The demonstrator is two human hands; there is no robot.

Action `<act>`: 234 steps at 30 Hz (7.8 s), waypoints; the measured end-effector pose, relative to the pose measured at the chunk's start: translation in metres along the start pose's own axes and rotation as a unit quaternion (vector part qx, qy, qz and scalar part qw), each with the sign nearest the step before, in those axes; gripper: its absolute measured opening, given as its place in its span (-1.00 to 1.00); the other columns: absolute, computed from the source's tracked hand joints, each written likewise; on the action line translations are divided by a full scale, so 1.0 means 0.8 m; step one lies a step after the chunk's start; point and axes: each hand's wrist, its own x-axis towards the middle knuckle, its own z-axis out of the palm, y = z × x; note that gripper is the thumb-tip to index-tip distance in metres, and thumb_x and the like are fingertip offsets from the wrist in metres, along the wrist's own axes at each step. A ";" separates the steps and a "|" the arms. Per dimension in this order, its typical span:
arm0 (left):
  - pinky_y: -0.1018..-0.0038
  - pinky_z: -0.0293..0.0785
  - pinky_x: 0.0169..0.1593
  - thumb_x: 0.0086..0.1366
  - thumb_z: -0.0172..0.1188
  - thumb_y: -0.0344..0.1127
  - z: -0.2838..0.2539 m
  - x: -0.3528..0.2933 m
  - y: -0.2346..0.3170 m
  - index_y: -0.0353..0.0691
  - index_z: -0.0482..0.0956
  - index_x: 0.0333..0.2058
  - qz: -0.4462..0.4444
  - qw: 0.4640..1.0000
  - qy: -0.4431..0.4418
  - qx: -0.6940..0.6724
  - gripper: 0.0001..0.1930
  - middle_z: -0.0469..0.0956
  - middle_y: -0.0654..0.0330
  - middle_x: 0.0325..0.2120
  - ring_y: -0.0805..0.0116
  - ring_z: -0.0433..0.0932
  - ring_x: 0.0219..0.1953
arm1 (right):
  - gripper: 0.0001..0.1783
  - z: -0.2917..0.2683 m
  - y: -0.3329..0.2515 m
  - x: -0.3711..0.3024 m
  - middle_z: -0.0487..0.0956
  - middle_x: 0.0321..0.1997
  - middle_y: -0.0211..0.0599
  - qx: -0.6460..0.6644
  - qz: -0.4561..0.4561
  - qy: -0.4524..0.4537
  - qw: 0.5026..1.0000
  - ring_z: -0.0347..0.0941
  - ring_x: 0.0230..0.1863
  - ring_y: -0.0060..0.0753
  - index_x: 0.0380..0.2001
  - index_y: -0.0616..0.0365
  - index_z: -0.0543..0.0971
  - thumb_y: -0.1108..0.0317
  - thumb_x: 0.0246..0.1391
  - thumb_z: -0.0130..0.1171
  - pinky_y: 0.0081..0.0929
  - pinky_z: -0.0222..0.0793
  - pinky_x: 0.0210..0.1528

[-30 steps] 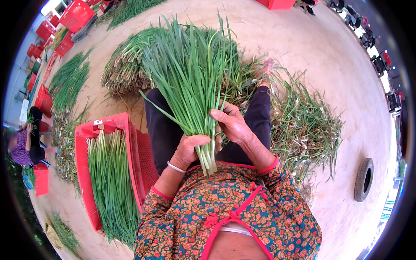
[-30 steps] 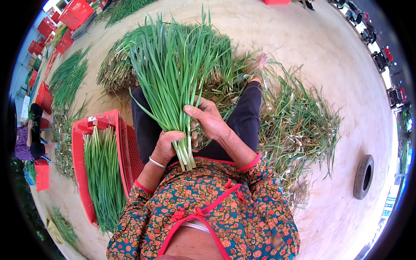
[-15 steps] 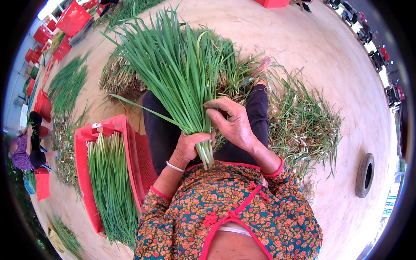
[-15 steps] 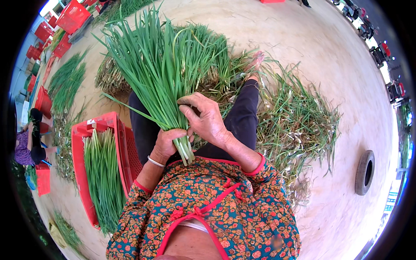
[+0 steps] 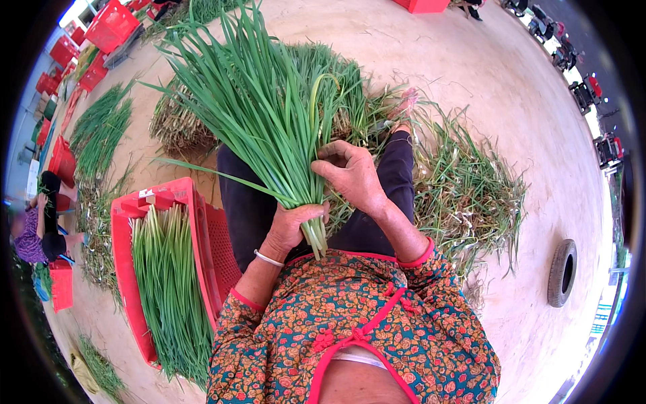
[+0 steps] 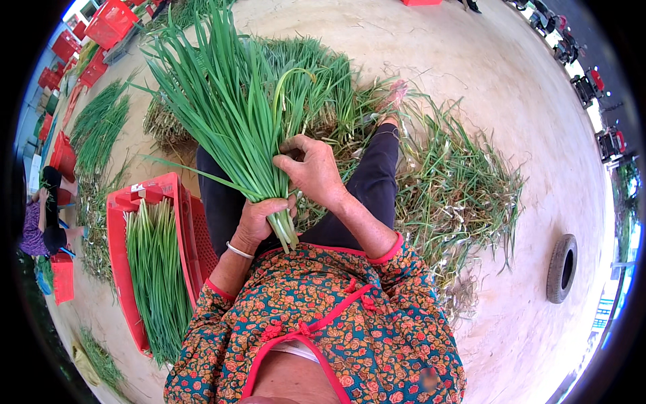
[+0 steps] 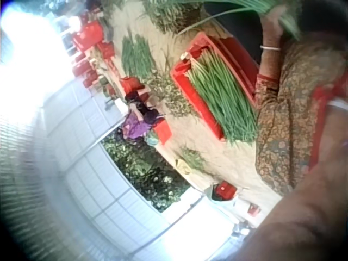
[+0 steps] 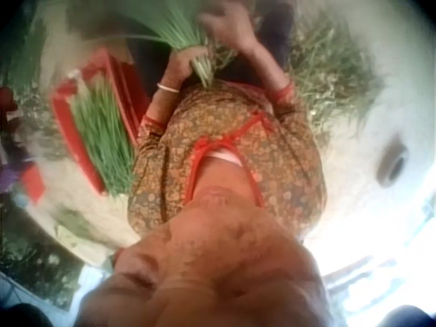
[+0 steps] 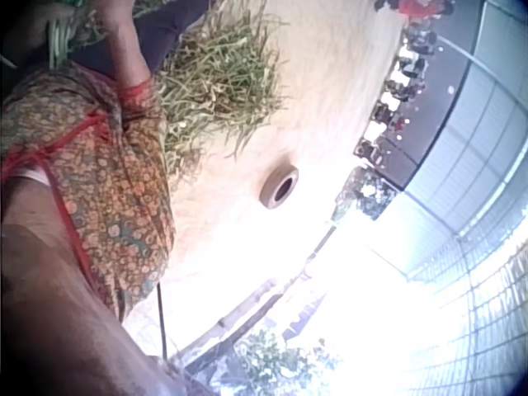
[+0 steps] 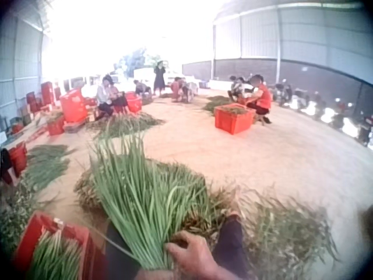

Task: The person cleans a bundle of green onions by hand, stripping away the outer layers and debris from the stalks and placing the cleaned items into a red plastic crate.

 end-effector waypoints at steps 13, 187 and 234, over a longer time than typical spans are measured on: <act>0.42 0.56 -0.44 0.16 0.13 -0.46 0.001 0.043 -0.007 -0.33 0.46 -0.17 -0.008 0.968 0.075 -0.241 -0.76 0.52 0.15 -0.41 0.35 0.54 -0.44 | -0.91 -0.011 0.001 -0.052 0.45 -0.38 -0.35 0.253 -0.055 -0.036 0.965 0.47 -0.43 -0.59 -0.28 0.29 0.45 0.57 0.12 0.03 -0.66 0.46 -0.39; 0.49 0.46 -0.15 -0.17 0.32 -0.62 -0.051 -0.245 0.034 -0.30 0.47 -0.11 -0.186 0.930 0.122 0.294 -0.47 0.55 0.25 -0.29 0.47 0.50 -0.25 | -0.81 0.111 -0.010 -0.036 0.43 -0.69 -0.34 0.163 0.072 -0.266 0.947 0.28 -0.77 -0.59 -0.42 0.23 0.39 0.31 0.15 0.02 -0.61 0.14 -0.73; 0.44 0.42 -0.03 -0.12 0.45 -0.42 -0.113 -0.333 -0.023 -0.34 0.43 -0.04 -0.211 0.960 0.131 0.126 -0.40 0.55 0.17 -0.18 0.38 0.50 -0.12 | -0.71 0.091 -0.003 0.028 0.40 -0.72 -0.22 -0.254 -0.361 -0.010 0.897 0.41 -0.66 -0.06 -0.59 0.09 0.34 0.22 0.00 0.19 -0.23 0.28 -0.67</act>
